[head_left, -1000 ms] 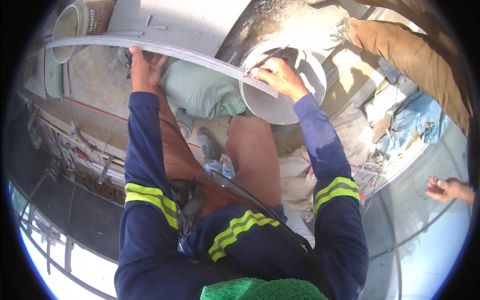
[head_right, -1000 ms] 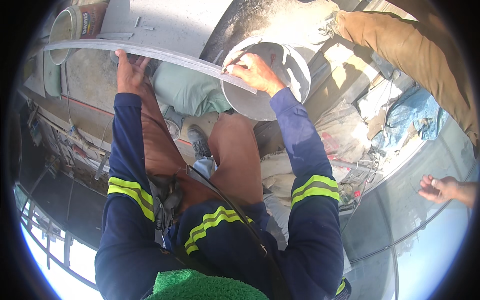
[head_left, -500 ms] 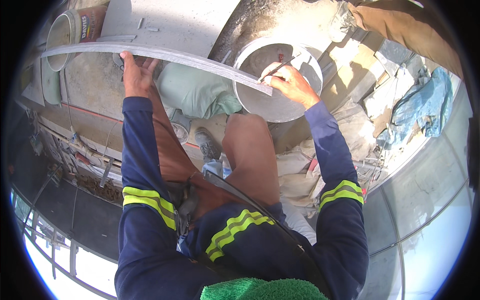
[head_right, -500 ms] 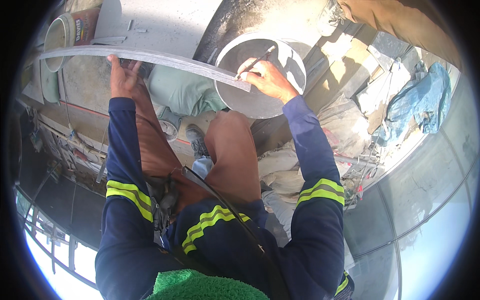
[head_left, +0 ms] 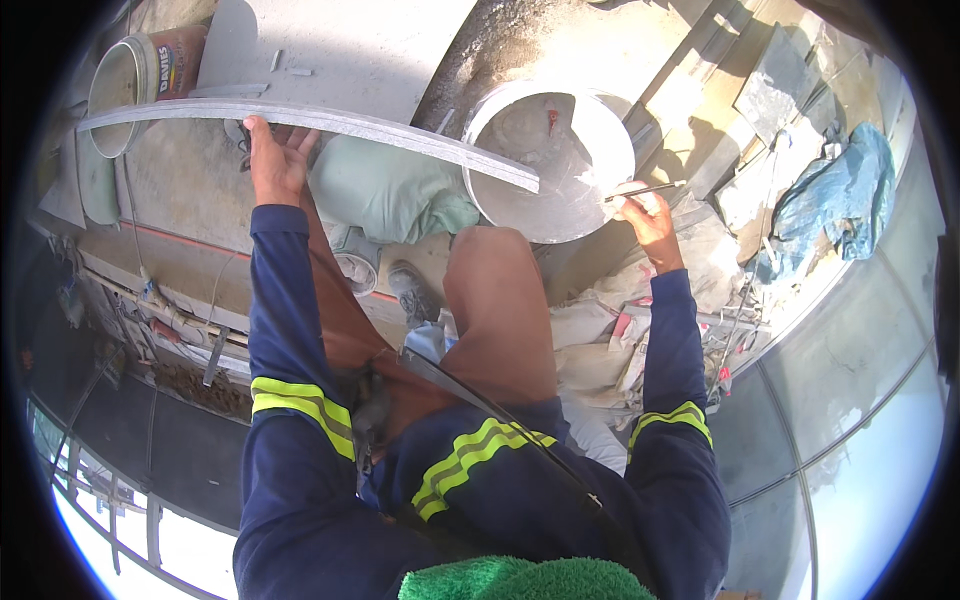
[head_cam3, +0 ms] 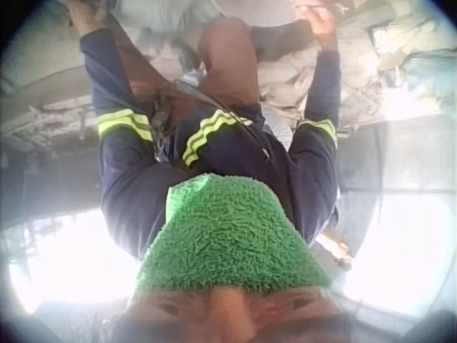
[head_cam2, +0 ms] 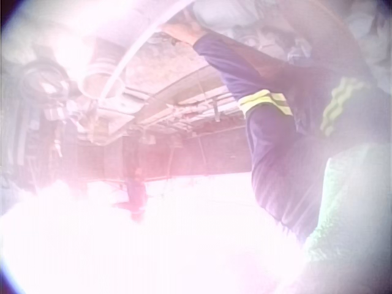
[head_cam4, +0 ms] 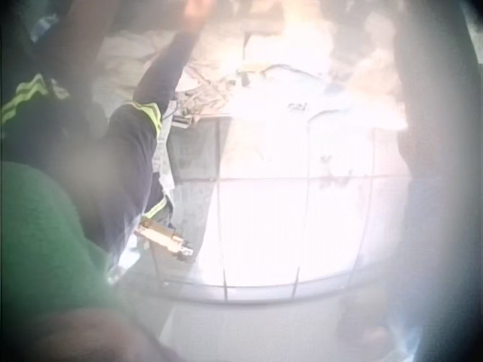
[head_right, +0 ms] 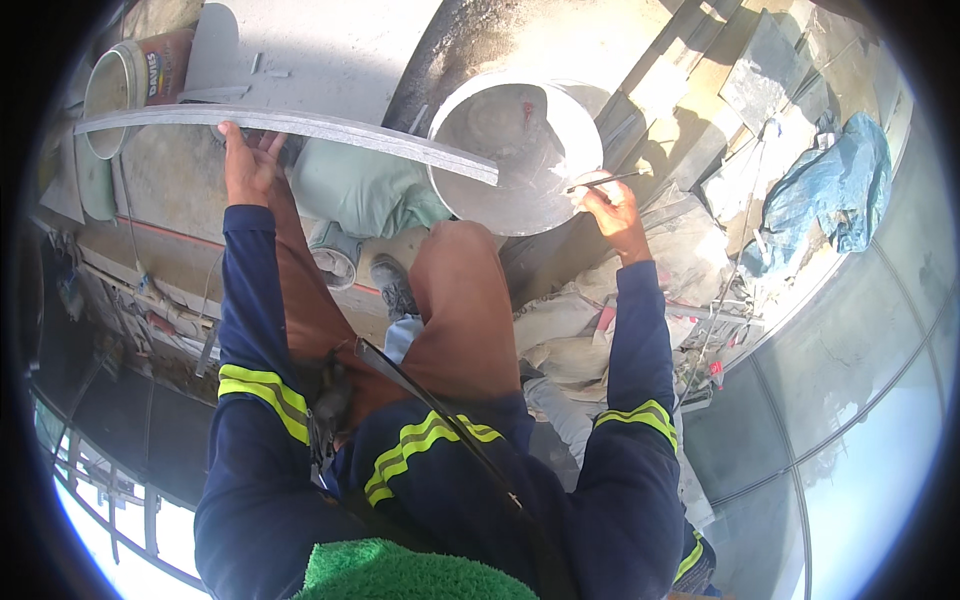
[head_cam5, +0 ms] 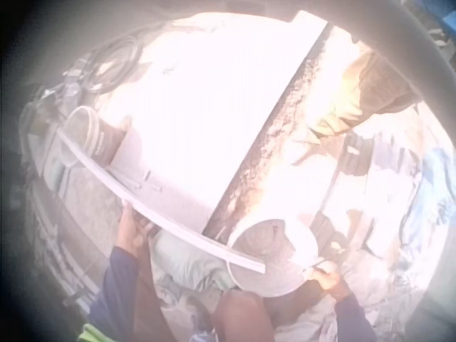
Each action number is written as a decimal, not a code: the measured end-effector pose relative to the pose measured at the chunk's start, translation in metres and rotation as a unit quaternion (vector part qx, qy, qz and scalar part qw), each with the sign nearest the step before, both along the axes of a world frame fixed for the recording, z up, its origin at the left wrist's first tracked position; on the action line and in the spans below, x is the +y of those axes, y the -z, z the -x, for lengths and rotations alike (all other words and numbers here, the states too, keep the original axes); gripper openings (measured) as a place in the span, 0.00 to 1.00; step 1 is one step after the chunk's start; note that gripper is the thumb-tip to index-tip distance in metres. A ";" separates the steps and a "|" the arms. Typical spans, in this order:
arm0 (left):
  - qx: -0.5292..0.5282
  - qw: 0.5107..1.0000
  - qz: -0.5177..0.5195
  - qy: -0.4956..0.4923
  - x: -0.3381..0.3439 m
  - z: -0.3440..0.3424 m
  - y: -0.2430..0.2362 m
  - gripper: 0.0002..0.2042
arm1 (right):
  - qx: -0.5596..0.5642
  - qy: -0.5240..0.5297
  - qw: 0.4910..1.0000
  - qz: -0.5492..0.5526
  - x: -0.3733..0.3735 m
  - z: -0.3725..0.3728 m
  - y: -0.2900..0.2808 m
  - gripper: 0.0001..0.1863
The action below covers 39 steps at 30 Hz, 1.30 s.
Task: The person sits on the ground at a construction site and uses a pencil to mark a long metal trim piece. They then dip the trim in a bucket of water and continue handling it while other workers are present nearby.
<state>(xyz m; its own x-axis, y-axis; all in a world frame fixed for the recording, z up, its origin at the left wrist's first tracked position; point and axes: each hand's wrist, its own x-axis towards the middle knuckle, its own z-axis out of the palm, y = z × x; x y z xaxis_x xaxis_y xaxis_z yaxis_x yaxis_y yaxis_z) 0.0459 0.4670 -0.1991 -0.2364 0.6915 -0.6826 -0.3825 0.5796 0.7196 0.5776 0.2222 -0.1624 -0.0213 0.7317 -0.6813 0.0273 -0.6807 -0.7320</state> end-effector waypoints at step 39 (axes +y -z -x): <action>0.191 0.476 0.119 0.850 0.261 0.184 -0.181 0.32 | -0.147 0.875 0.453 -0.090 -0.191 0.762 -0.317 0.21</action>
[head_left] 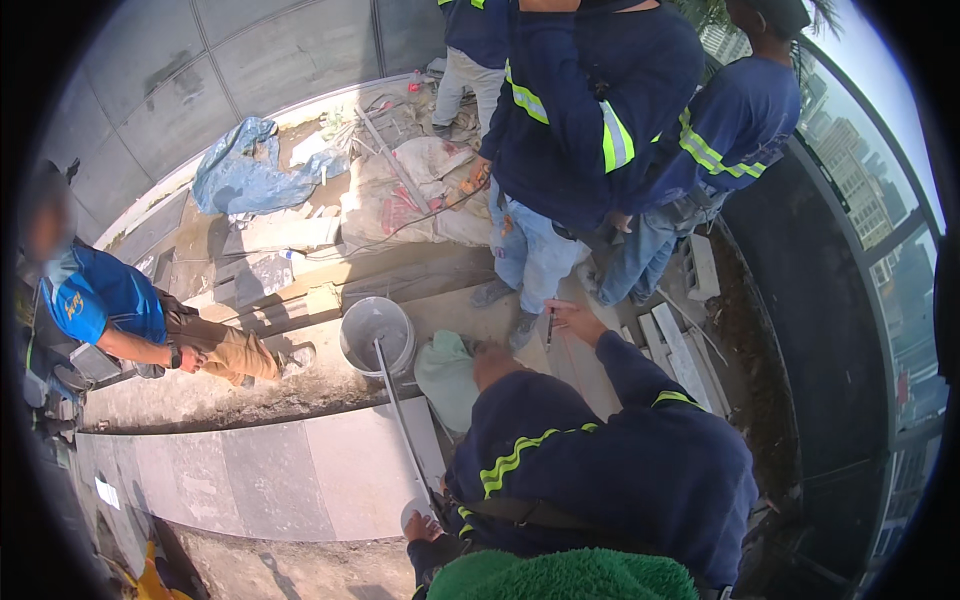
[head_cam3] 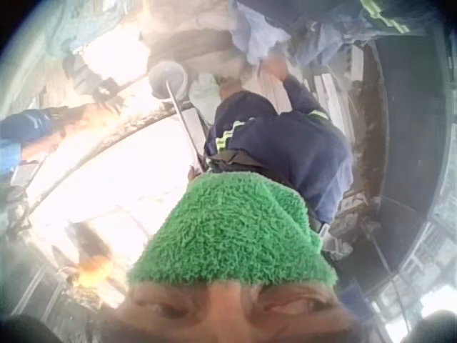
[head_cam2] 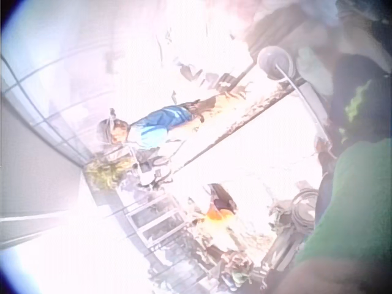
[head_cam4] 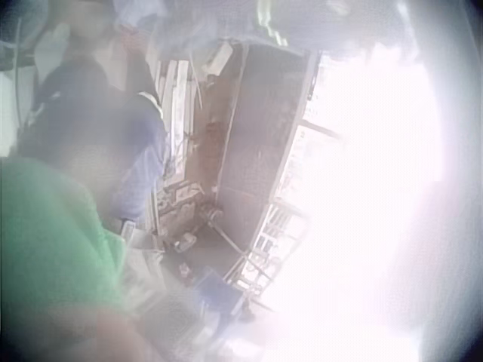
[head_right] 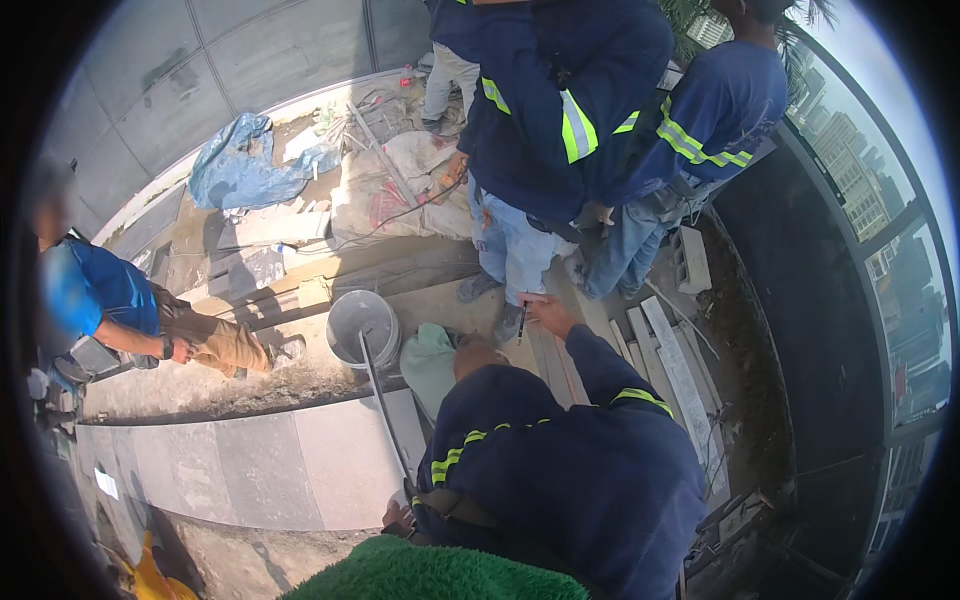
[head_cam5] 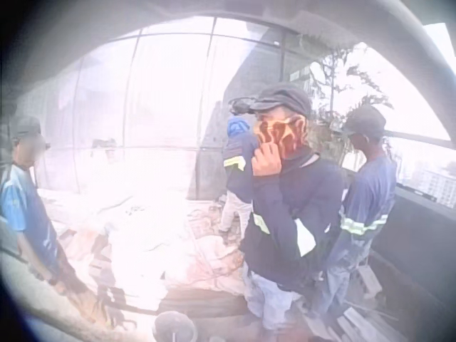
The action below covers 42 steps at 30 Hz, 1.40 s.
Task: The person sits on the ground at a construction site and uses a pencil to mark a long metal trim piece. They then dip the trim in a bucket of water and continue handling it while other workers are present nearby.
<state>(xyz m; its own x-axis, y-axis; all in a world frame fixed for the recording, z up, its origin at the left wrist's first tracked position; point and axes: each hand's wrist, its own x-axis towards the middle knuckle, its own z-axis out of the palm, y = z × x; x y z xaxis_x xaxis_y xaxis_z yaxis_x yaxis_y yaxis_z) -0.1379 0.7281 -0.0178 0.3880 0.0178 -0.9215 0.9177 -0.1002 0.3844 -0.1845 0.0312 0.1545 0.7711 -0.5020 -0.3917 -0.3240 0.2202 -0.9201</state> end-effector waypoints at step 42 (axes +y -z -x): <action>-0.206 0.955 -0.018 -0.211 0.094 0.000 -0.102 0.35 | -0.243 0.469 0.780 0.336 -0.305 0.049 -0.313 0.14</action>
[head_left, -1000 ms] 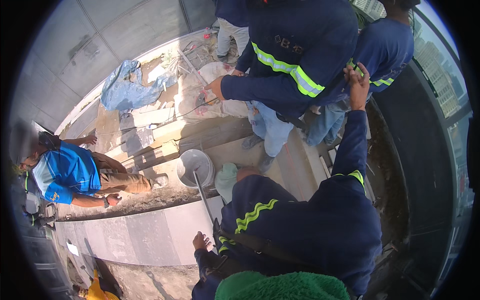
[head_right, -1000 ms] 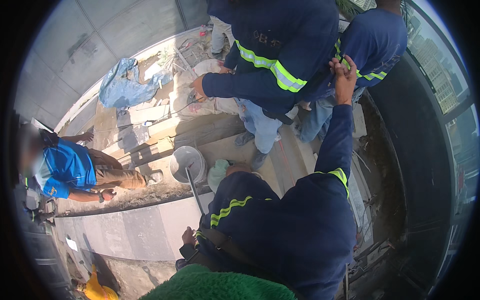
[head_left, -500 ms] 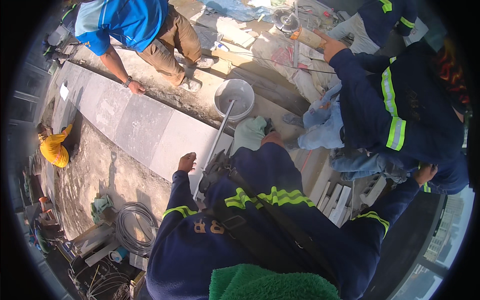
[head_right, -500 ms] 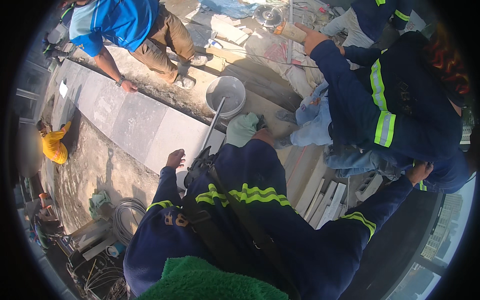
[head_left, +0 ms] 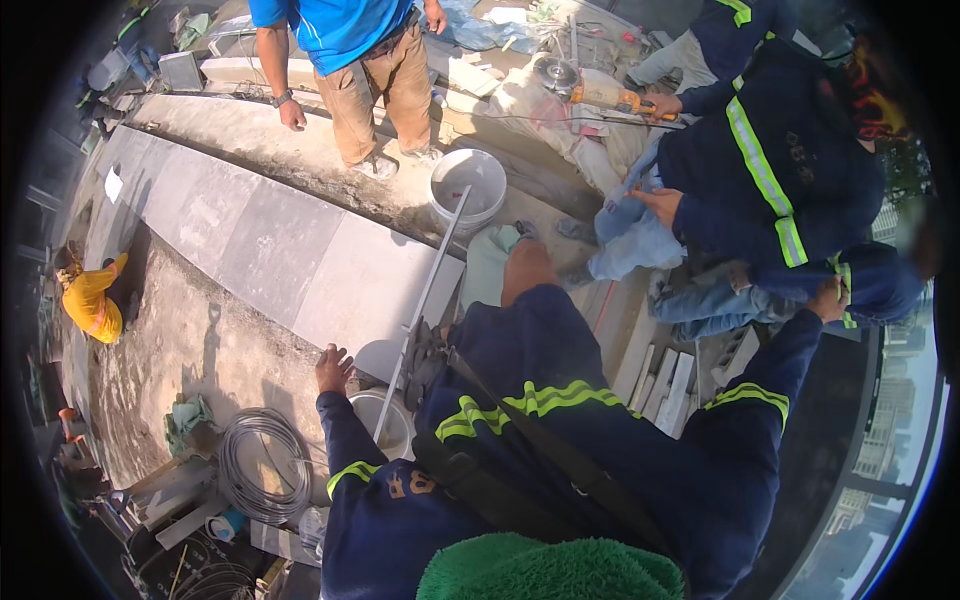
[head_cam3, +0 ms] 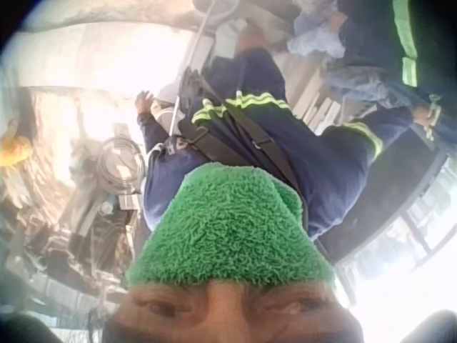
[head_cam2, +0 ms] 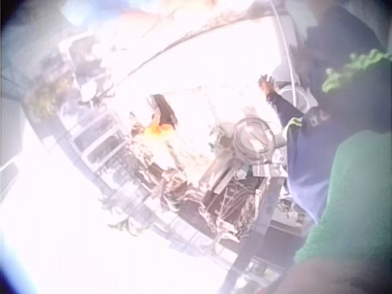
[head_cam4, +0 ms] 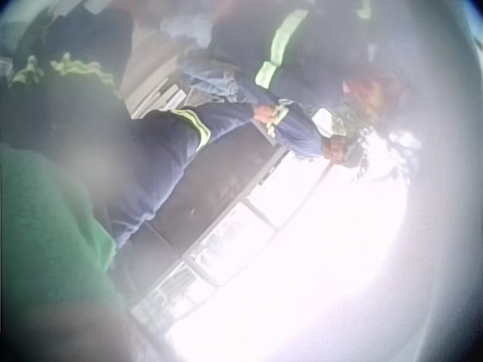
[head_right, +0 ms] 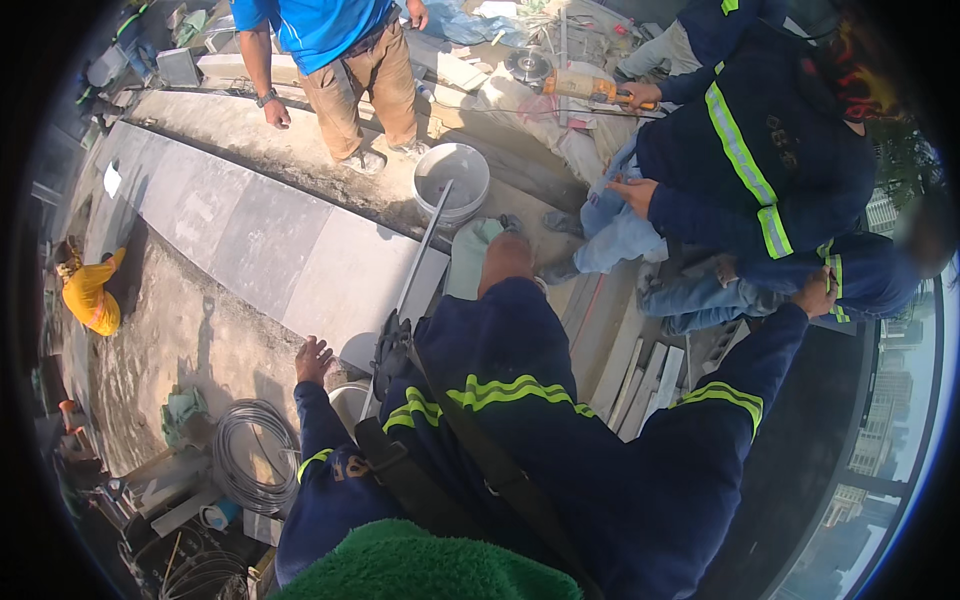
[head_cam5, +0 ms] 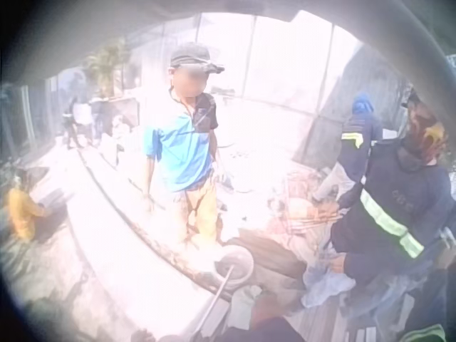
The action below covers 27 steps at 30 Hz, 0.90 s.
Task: The person sits on the ground at a construction site and uses a pencil to mark a long metal trim piece. They then dip the trim in a bucket of water and continue handling it while other workers are present nearby.
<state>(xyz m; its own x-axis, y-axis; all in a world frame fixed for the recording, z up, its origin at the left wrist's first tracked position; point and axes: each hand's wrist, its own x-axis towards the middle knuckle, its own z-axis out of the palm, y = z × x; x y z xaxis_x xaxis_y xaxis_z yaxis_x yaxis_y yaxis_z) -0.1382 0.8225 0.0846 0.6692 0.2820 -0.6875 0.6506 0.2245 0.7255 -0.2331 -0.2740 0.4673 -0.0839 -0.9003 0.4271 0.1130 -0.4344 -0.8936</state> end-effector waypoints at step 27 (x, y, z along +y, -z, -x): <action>0.140 0.978 -0.042 0.147 -0.020 0.013 -0.056 0.26 | 0.112 0.160 0.980 -0.030 -0.024 0.125 0.001 0.17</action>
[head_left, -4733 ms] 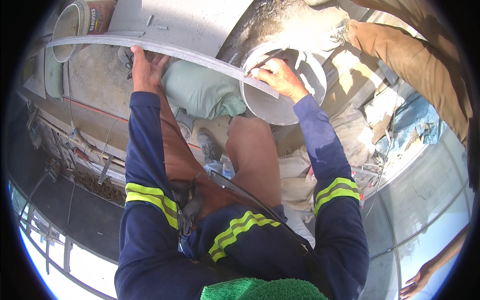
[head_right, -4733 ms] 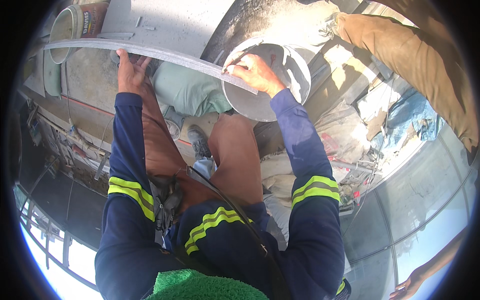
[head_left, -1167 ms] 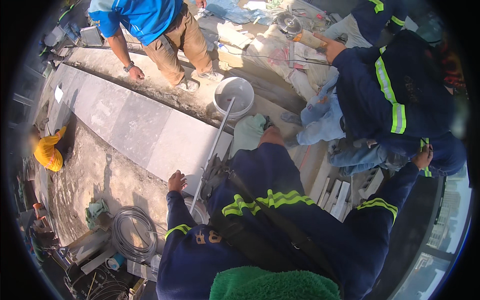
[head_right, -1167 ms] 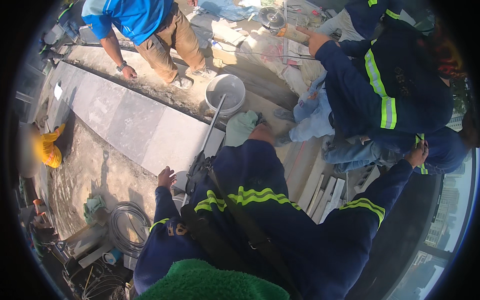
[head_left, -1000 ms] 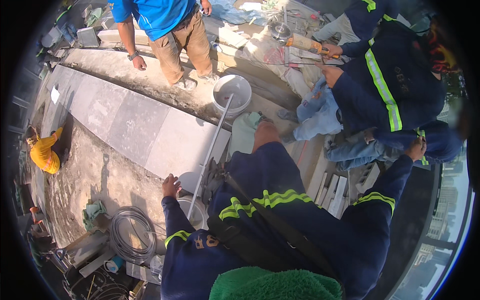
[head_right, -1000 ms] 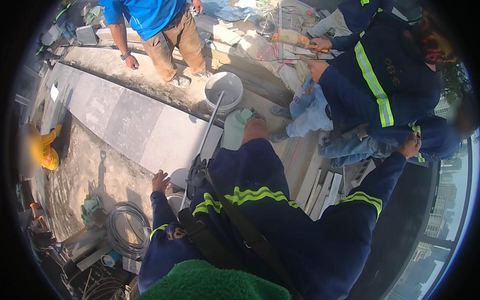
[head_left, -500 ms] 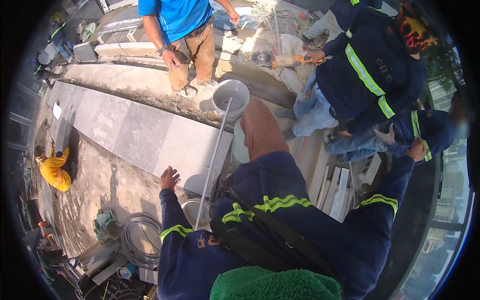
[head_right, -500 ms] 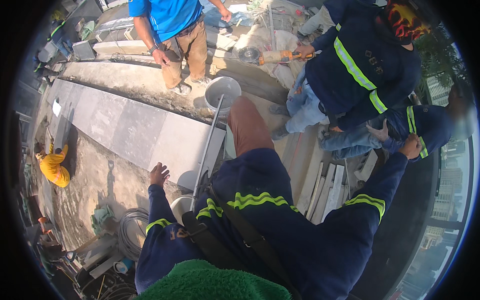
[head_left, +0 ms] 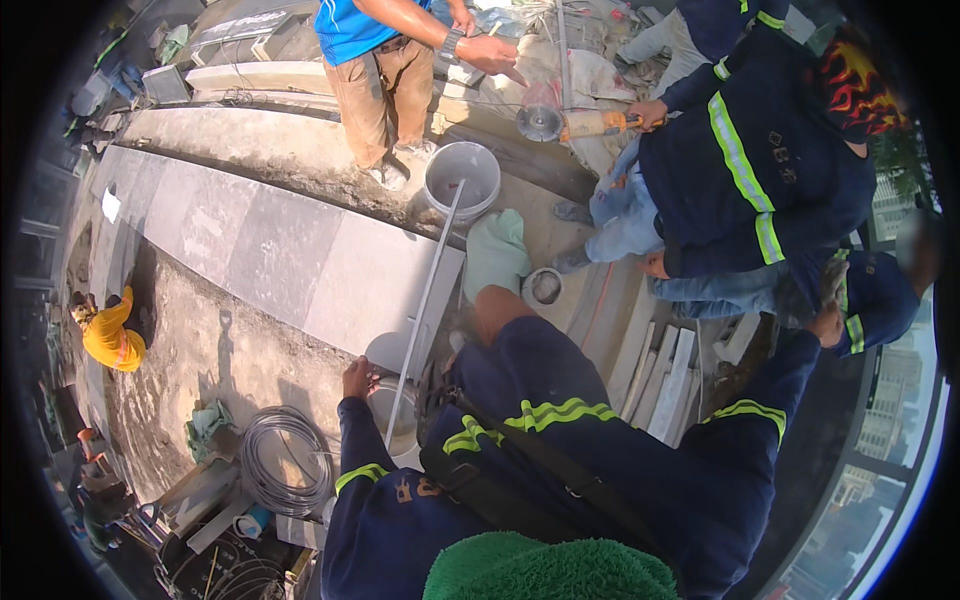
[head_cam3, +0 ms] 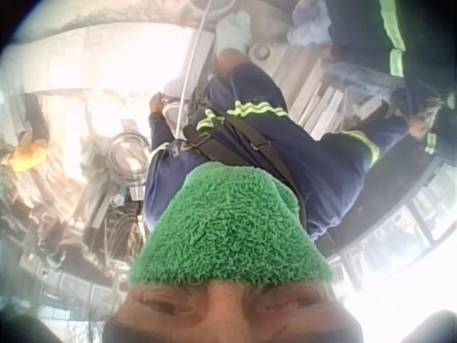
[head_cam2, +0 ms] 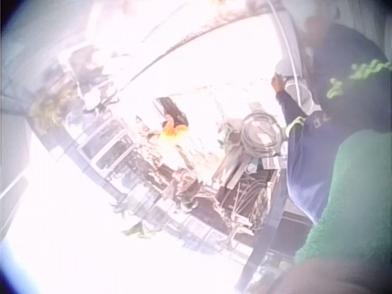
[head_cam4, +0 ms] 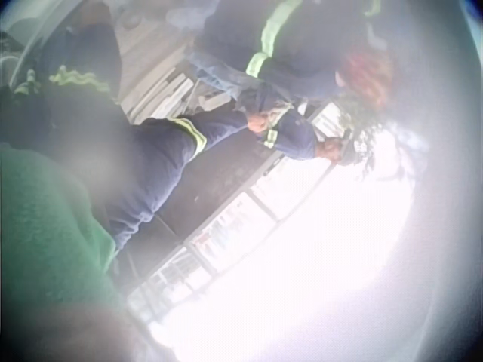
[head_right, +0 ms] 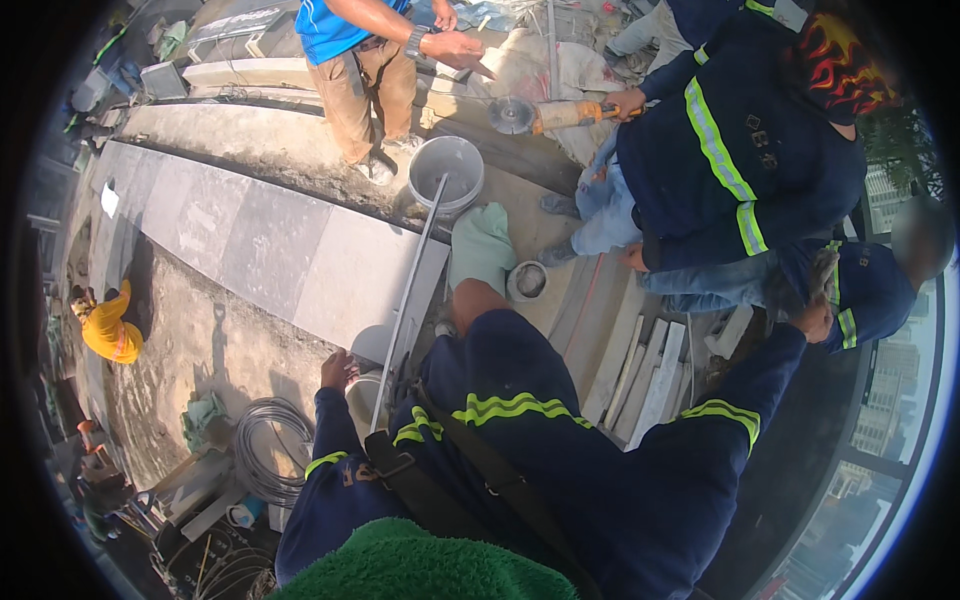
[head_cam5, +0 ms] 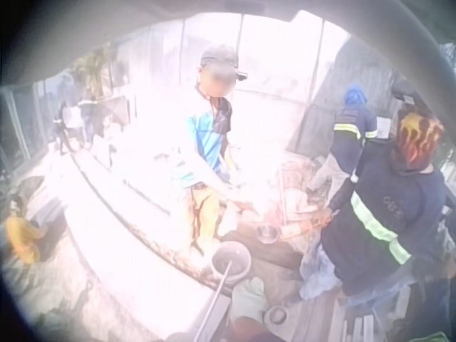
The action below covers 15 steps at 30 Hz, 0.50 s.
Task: The person sits on the ground at a construction site and uses a pencil to mark a long metal trim piece. They then dip the trim in a bucket of water and continue handling it while other workers are present nearby.
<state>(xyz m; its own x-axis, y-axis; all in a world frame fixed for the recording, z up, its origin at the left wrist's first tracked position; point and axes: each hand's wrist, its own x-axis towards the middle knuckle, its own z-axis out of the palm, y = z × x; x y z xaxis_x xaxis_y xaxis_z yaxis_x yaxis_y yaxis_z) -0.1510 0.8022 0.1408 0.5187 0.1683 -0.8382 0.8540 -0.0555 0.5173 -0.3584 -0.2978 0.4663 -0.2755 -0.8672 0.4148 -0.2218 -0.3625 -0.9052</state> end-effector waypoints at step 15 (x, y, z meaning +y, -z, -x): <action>-0.122 0.914 -0.024 0.386 -0.164 -0.012 -0.128 0.33 | 0.094 -0.338 0.707 -0.614 0.252 -0.020 0.315 0.11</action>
<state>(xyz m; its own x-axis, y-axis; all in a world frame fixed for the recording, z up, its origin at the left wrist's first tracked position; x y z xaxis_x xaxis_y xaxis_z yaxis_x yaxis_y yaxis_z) -0.1388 0.6378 0.2693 0.6691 -0.2934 -0.6828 0.4093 -0.6214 0.6681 -0.3387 -0.0462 0.1508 0.3334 -0.5131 -0.7909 -0.5310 0.5910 -0.6073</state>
